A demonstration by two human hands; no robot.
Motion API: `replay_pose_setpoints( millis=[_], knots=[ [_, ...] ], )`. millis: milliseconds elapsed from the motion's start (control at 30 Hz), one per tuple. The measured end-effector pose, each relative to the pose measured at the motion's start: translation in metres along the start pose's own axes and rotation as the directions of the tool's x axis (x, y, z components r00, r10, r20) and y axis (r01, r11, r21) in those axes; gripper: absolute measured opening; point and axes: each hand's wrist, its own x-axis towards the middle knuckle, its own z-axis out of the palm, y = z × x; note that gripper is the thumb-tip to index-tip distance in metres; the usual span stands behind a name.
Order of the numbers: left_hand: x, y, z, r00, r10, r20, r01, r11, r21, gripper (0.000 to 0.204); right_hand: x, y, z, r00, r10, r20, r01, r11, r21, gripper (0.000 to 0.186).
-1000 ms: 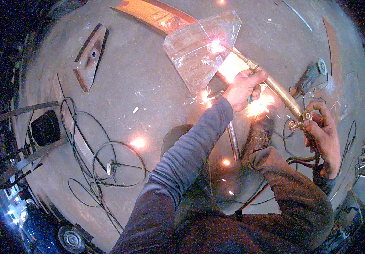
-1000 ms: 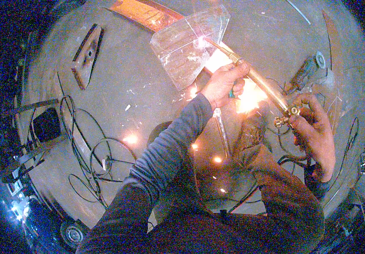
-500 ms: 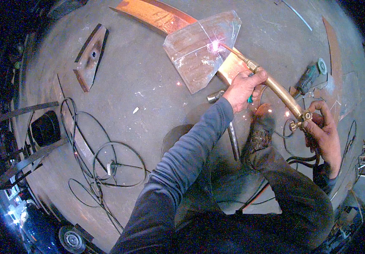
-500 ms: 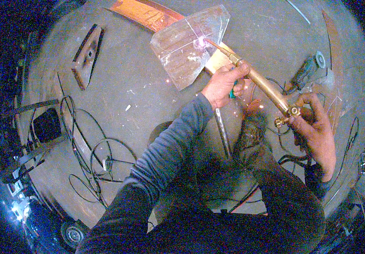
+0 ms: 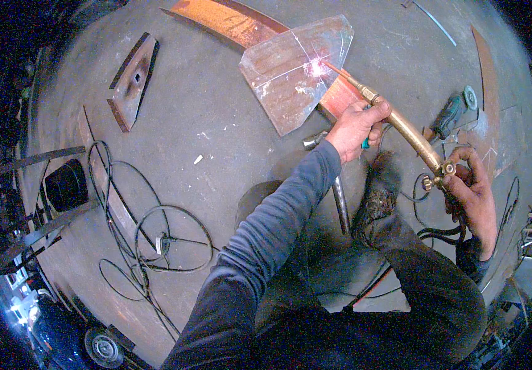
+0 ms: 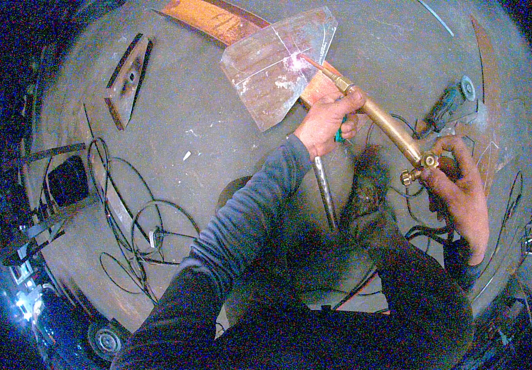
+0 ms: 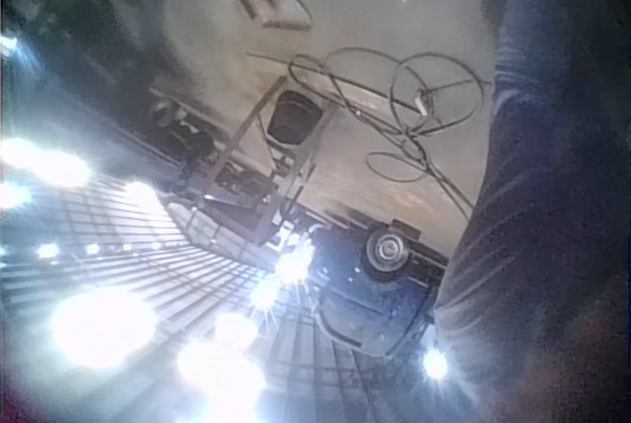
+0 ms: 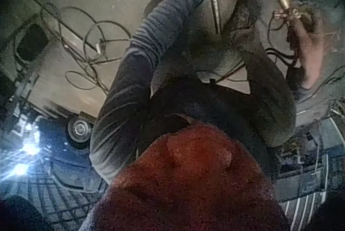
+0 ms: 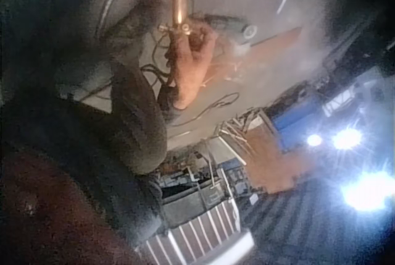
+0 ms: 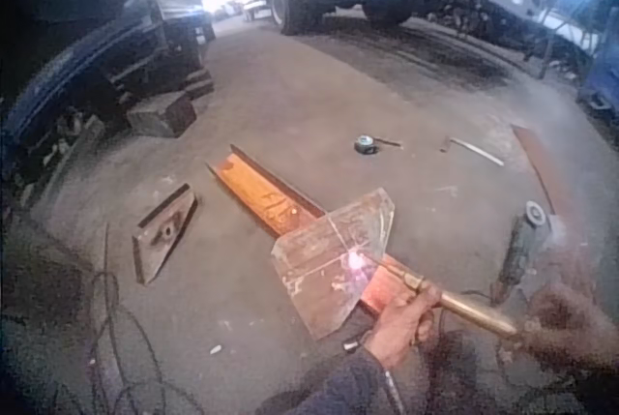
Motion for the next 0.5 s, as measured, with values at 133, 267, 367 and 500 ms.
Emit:
replay_pose_setpoints(
  millis=[133,267,367,500],
  knots=[
    [-0.0006,-0.0010,-0.0022,1.000,0.003,0.002,-0.003,1.000,0.008,0.020,-0.0002,-0.0032,0.0004,0.999,0.012,0.030,-0.012,1.000,0.026,0.029],
    [-0.0022,-0.0003,0.0001,1.000,0.019,0.005,-0.019,1.000,0.001,0.020,0.0002,-0.0016,0.0010,1.000,0.029,-0.004,-0.029,1.000,-0.010,0.032],
    [-0.0014,-0.0017,-0.0023,1.000,0.019,-0.005,-0.019,1.000,0.010,0.020,0.0010,0.0008,0.0024,1.000,0.023,-0.010,-0.024,1.000,-0.020,0.033],
    [0.0028,-0.0060,-0.0056,1.000,0.003,0.029,-0.003,1.000,-0.020,0.021,0.0004,0.0036,0.0004,0.999,0.022,-0.031,-0.022,1.000,0.005,0.036]
  ],
)
